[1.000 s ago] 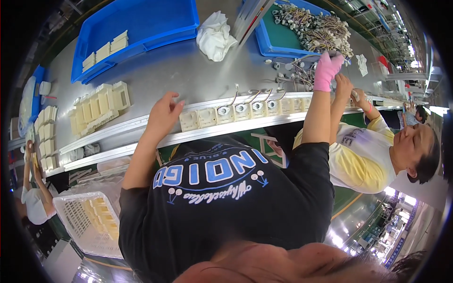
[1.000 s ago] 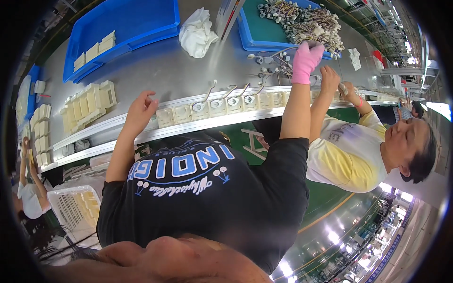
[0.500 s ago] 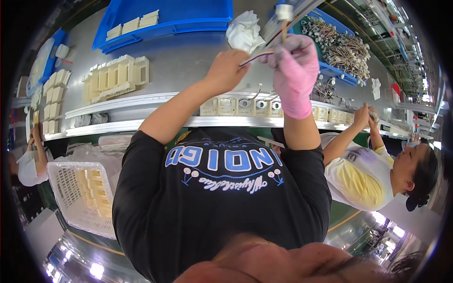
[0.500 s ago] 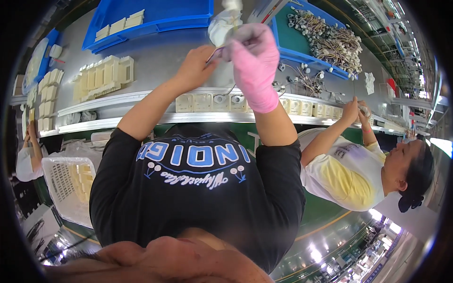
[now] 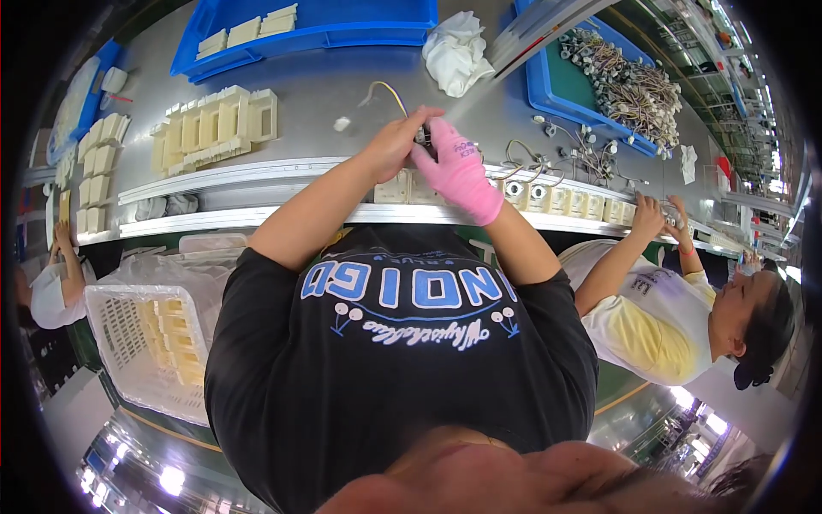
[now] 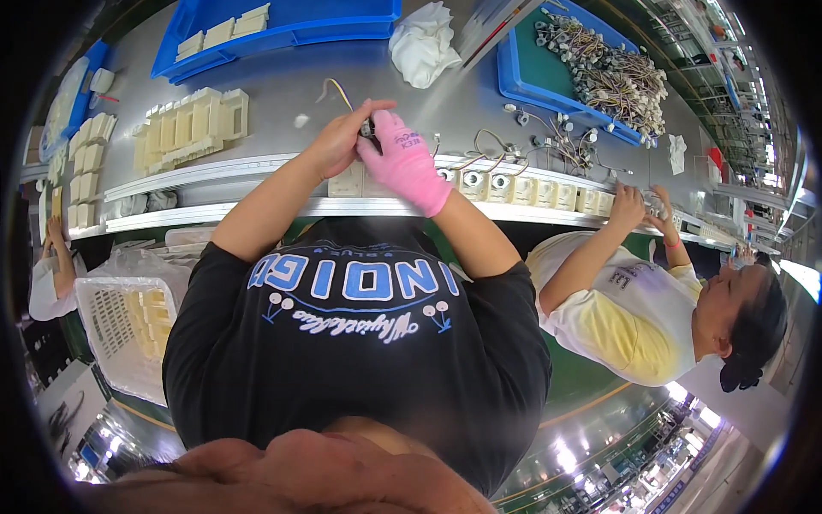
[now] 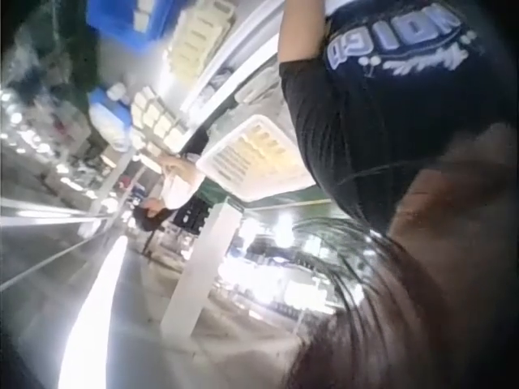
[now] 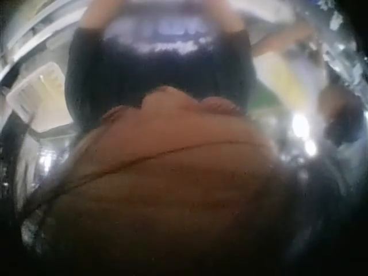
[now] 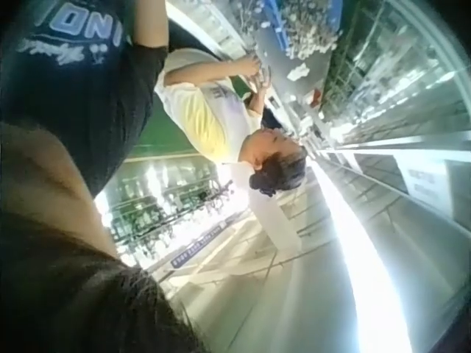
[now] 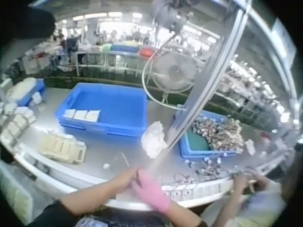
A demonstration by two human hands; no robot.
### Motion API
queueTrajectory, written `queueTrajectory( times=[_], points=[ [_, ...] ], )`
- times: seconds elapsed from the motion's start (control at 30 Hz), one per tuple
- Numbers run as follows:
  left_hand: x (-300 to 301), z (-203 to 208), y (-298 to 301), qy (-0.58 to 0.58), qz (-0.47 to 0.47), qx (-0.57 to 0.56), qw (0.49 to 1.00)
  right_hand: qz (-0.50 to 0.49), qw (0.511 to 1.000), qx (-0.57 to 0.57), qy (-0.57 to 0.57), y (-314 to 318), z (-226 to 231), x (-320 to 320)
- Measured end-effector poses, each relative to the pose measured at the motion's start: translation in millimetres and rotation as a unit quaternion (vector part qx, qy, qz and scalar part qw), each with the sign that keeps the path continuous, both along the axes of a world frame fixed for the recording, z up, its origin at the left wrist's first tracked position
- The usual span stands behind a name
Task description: The person assembles plastic housings by hand, inserting wiring components into them on a factory production line.
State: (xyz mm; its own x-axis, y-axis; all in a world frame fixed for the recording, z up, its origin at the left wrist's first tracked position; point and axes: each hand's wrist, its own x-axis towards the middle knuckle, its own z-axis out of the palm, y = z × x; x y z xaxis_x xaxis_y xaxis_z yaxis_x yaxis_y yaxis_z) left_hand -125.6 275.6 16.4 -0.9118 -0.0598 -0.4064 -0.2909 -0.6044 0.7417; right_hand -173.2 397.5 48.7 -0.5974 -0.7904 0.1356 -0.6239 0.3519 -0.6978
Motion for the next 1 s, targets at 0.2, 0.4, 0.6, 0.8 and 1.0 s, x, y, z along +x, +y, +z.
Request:
queueTrajectory(
  times=[0.2, 0.4, 0.6, 0.8, 1.0],
  points=[
    [8, -5, -12, -0.037, -0.066, -0.446, 0.892, 0.046, 0.996, 0.021, -0.075, 13, -7, -15],
    [28, 5, 0, 0.044, -0.056, -0.607, 0.792, 0.107, 0.988, 0.079, -0.075, 23, 2, -12],
    [43, -13, -1, 0.245, -0.066, -0.676, 0.692, 0.213, 0.963, 0.132, 0.095, 31, -10, -12],
    [46, -14, 4, 0.224, -0.076, -0.697, 0.677, 0.241, 0.928, 0.175, 0.222, 32, -20, -10],
    [47, -25, 17, 0.209, -0.02, -0.733, 0.647, 0.155, 0.954, 0.032, 0.256, 49, -36, 8]
  ],
)
